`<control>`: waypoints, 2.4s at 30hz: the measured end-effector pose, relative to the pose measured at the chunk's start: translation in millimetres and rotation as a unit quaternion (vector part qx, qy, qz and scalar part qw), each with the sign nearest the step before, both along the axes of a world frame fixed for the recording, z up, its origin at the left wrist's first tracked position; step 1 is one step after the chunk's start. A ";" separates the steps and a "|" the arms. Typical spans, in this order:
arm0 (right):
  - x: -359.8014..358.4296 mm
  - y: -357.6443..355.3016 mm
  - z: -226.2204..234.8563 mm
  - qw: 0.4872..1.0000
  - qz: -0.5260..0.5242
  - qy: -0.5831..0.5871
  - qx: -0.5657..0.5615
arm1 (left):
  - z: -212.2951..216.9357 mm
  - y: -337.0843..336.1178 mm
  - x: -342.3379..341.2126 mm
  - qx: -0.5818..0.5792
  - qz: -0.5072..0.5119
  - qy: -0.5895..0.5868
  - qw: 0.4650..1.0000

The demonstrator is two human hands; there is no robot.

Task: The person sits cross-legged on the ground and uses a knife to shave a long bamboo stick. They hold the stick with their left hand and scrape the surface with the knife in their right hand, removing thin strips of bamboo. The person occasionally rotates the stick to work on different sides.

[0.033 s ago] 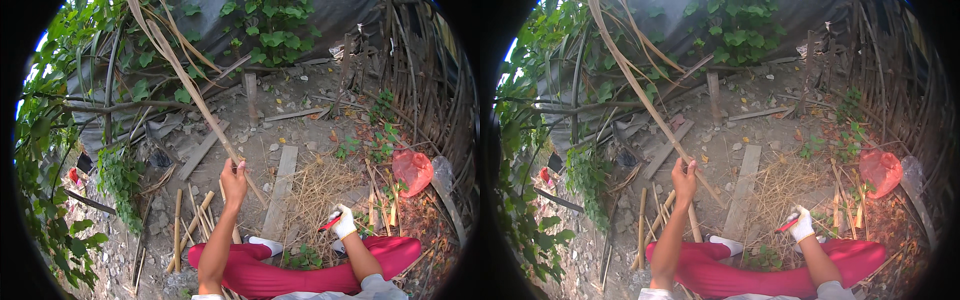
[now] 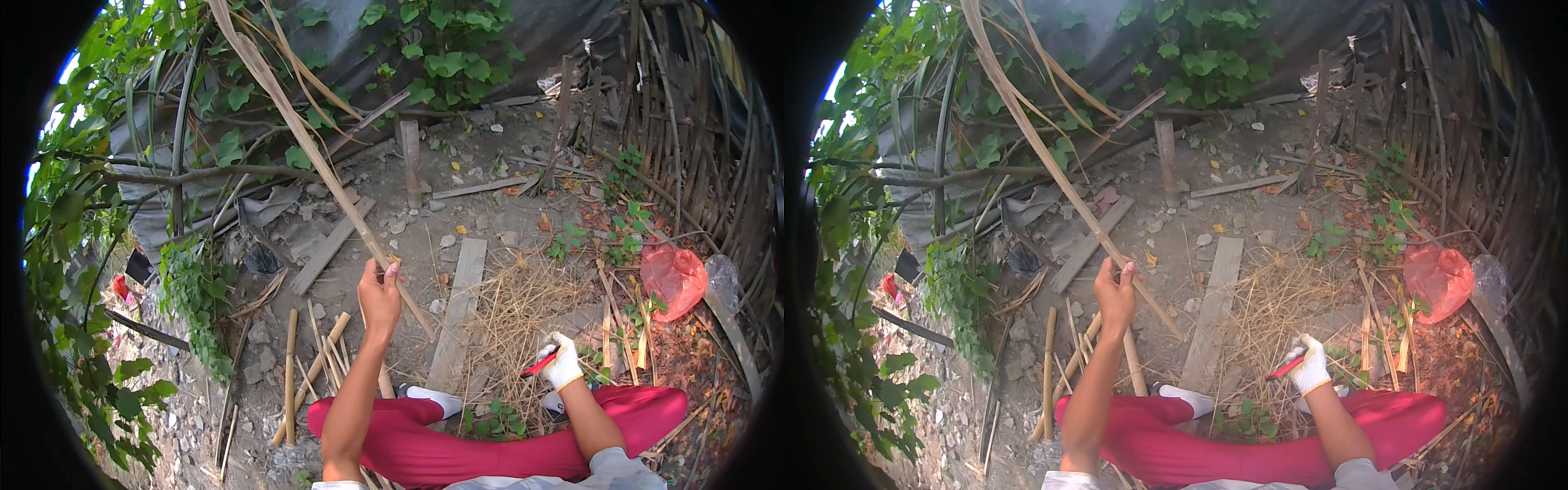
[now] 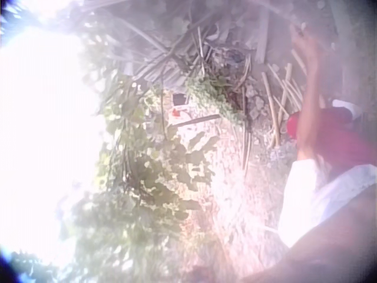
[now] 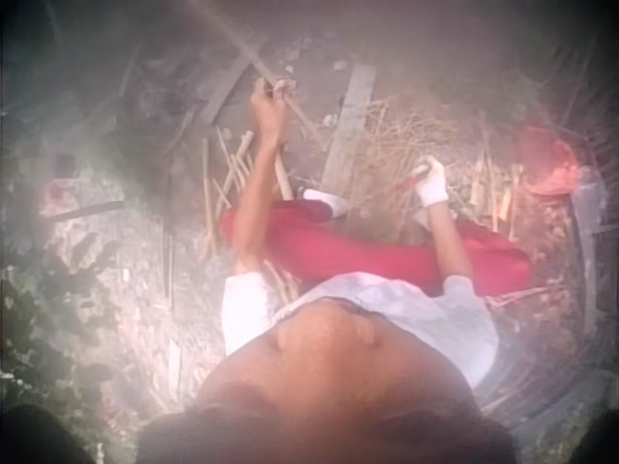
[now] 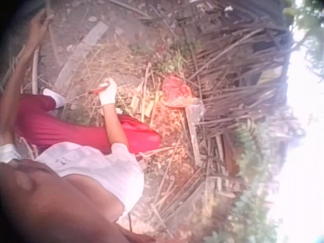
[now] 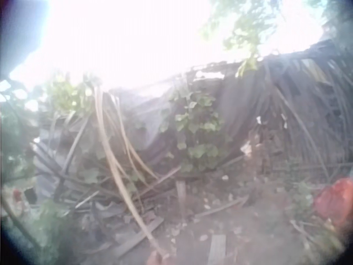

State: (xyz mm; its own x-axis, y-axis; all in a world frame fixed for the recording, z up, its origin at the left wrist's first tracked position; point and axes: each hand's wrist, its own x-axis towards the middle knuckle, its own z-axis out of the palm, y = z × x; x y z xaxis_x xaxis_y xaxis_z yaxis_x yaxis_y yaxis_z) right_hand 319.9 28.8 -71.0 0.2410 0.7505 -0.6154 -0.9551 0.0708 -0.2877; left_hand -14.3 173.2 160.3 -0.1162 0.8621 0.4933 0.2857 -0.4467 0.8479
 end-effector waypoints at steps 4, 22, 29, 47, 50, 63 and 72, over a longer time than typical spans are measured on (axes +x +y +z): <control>-0.4 -2.1 10.7 1.000 -0.009 0.023 -0.014 | 10.9 -6.1 -9.6 0.014 0.021 0.033 0.999; 18.1 -5.6 2.5 0.998 0.016 -0.058 0.009 | 87.8 -7.4 -52.5 0.268 0.180 0.292 0.900; -14.7 -19.3 83.1 0.931 0.125 -0.341 0.026 | 46.2 -86.5 -81.0 0.159 0.101 0.346 0.919; -56.2 -31.5 111.2 0.617 0.204 -0.760 0.006 | -69.0 -176.8 -60.8 0.089 0.099 0.413 0.901; -58.4 -34.8 118.2 0.620 0.163 -0.766 0.045 | -63.7 -164.4 -60.2 0.114 0.067 0.447 0.885; -41.5 -31.8 99.6 0.533 0.022 -0.842 0.086 | -66.3 -147.5 -50.2 0.079 0.008 0.438 0.895; -25.7 -31.6 107.7 0.618 0.114 -0.777 0.034 | -43.7 -165.4 -219.3 -0.022 0.366 0.226 0.902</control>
State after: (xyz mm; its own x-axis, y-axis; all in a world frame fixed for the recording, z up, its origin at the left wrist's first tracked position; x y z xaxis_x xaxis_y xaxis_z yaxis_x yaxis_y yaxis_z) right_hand 294.2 -2.8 36.6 0.3838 0.8858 0.2611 0.4841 0.0478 -0.8737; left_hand -233.5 7.7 116.6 -0.4584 0.6554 0.6003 0.8118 0.0340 0.5829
